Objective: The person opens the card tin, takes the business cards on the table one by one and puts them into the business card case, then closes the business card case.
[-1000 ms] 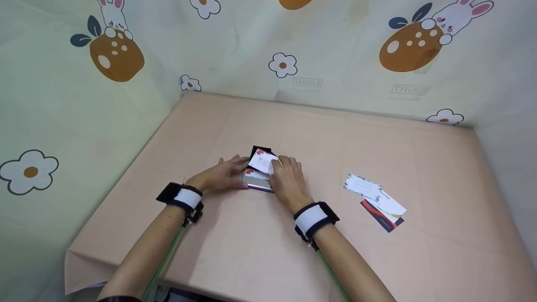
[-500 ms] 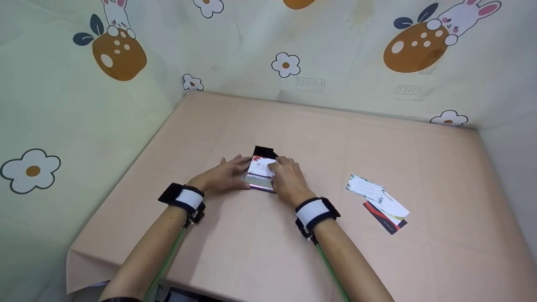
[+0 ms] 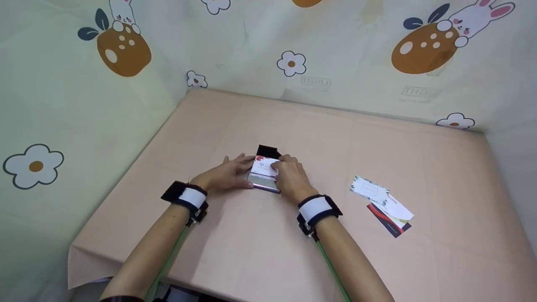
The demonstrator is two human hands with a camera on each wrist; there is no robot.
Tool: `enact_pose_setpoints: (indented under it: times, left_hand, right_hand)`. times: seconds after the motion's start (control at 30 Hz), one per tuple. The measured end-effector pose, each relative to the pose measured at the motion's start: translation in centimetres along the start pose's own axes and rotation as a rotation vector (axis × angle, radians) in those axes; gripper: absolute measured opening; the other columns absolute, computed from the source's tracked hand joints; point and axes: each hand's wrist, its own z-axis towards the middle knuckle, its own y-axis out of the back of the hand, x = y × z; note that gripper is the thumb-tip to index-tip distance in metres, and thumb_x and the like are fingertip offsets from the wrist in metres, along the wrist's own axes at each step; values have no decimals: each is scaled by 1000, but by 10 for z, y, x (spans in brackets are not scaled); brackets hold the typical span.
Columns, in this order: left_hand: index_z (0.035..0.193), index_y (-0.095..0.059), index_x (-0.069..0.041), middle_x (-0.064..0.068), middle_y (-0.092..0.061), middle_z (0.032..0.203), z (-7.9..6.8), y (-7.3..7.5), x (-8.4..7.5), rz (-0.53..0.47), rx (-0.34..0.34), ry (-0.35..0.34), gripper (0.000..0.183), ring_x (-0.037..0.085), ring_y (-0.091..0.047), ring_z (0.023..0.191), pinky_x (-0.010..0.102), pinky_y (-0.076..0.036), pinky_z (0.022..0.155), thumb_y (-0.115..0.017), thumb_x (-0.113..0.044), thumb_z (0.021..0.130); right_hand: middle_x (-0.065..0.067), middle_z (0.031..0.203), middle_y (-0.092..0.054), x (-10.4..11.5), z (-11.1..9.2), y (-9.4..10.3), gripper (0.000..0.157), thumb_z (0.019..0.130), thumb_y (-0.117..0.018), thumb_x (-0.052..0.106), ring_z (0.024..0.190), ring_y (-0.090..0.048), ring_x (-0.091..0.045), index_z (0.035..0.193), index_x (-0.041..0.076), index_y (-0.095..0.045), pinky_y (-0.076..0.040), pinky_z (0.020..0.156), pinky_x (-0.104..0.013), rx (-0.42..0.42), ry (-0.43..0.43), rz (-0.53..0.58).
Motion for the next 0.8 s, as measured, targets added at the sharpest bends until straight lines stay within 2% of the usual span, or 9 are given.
enact_pose_setpoints:
  times: [0.23,0.57,0.8]
  left_hand:
    - [143,-30,-24,-6,-19,154,0,0,0,3,-5,-8,72,24,-2,144,56,9,113,-64,-43,82]
    - [143,-31,-16,-3,-20,154,-1,0,-3,-5,3,1,74,23,-2,144,54,8,113,-64,-42,82]
    - [143,-30,-17,-4,-20,154,0,-1,0,43,-3,-9,75,24,-4,144,56,5,113,-63,-44,81]
  right_hand:
    - [-21,127,-50,0,1,2,35,83,-59,0,118,-45,-36,118,3,-61,-39,102,-48,40,-11,-3]
    - [-24,131,-46,2,-3,1,34,85,-56,0,121,-42,-39,119,1,-60,-37,104,-49,51,-25,-21]
    - [-28,133,-43,3,-11,-4,36,89,-49,4,122,-42,-43,123,2,-57,-38,103,-52,26,46,-81]
